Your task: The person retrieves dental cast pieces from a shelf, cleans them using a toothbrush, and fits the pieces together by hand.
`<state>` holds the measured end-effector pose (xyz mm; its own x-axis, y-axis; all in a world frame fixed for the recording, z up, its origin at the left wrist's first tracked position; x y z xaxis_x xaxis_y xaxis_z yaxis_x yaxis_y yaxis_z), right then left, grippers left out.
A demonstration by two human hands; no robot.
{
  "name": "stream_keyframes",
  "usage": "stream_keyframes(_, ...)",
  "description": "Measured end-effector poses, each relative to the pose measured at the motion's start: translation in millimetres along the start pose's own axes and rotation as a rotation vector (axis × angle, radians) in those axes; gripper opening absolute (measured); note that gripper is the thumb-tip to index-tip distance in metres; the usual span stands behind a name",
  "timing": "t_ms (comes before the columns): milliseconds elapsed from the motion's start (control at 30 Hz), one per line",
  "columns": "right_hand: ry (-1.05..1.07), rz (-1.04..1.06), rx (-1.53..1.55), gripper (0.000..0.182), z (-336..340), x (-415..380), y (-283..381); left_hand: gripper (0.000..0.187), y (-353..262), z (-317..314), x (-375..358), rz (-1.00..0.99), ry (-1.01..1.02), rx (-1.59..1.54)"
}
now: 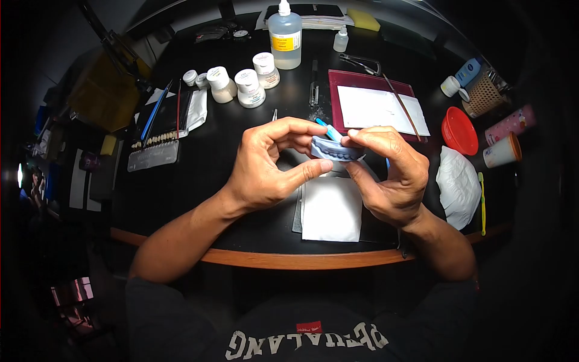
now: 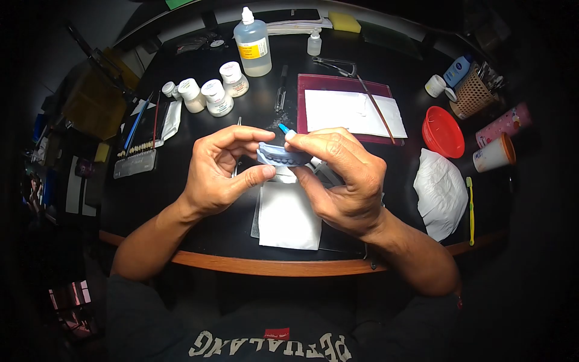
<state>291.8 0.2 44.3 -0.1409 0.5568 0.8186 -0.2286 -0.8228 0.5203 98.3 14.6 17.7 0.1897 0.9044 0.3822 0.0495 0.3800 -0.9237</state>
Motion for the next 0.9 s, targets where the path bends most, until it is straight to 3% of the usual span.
stream_keyframes(167,0.063,-0.042,-0.024,0.031,-3.4,0.5,5.7,0.043,4.7,-1.9,-0.7,0.122,-0.023,-0.197)
stream_keyframes(300,0.082,-0.064,-0.007,0.026,-4.8,1.7,6.1,0.043,3.4,-0.6,0.0,0.078,-0.022,-0.167)
stream_keyframes(900,0.082,-0.183,0.079,0.02,-4.2,-2.5,1.3,0.038,2.9,0.0,-1.0,0.075,0.008,-0.123)
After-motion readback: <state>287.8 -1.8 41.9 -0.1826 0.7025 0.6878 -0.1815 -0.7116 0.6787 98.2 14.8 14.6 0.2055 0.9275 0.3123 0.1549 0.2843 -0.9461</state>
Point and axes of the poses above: each hand's wrist, its own x-axis towards the middle knuckle, its own z-axis out of the back of the hand, y = z × x, the point moved 5 cm from there along x, towards the middle knuckle, and after that the axes turned 10 degrees about -y, right-handed, at the moved point
